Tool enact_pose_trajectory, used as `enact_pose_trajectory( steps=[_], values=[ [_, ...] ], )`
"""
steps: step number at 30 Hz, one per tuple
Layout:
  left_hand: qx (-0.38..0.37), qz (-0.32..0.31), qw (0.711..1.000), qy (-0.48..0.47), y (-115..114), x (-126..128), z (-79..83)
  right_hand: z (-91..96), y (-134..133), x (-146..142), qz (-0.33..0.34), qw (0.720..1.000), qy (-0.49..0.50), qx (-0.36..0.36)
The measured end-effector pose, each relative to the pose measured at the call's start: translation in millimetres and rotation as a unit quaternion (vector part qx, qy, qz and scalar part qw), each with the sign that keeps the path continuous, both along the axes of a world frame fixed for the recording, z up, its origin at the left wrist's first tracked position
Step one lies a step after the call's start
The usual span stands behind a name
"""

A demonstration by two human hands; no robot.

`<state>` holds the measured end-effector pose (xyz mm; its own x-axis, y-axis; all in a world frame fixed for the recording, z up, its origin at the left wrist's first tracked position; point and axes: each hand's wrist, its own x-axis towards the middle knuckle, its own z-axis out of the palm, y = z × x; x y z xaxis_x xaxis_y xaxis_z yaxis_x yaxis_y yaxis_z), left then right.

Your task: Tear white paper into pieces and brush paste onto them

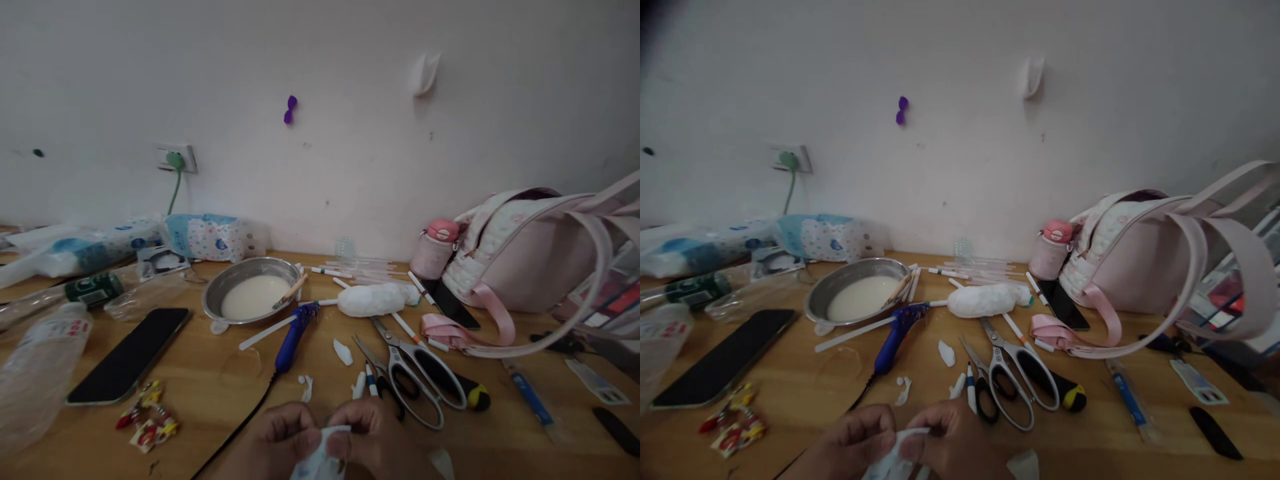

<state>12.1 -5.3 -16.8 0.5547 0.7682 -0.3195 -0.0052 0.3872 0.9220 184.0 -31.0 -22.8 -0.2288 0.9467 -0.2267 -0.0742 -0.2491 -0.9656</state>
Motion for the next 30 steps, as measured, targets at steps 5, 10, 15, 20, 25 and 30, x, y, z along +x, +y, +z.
enact_pose_trajectory(
  steps=[5, 10, 15, 20, 25, 30],
  values=[
    [-0.043, 0.03, 0.993, -0.103, 3, 2, 1.8, -4.2, 3, -2, 0.016, 0.999, 0.036, 0.01],
    [-0.045, 0.064, 0.991, -0.111, 2, 4, -1.5, -3.6, 4, -6, -0.018, 0.999, 0.049, -0.014],
    [-0.087, 0.015, 0.99, -0.11, 0, 4, 2.0, -5.4, 4, -8, -0.026, 0.998, 0.051, -0.023],
    [-0.083, -0.014, 0.992, -0.097, 1, 3, -2.0, -4.6, 4, -10, -0.07, 0.996, 0.034, -0.037],
    [-0.007, 0.044, 0.997, -0.065, 4, 0, -4.9, 2.6, -1, -14, -0.108, 0.992, -0.06, 0.037],
    [0.01, 0.089, 0.995, -0.052, 4, 1, -8.3, 1.5, -4, -21, -0.094, 0.992, -0.058, 0.064]
  ],
)
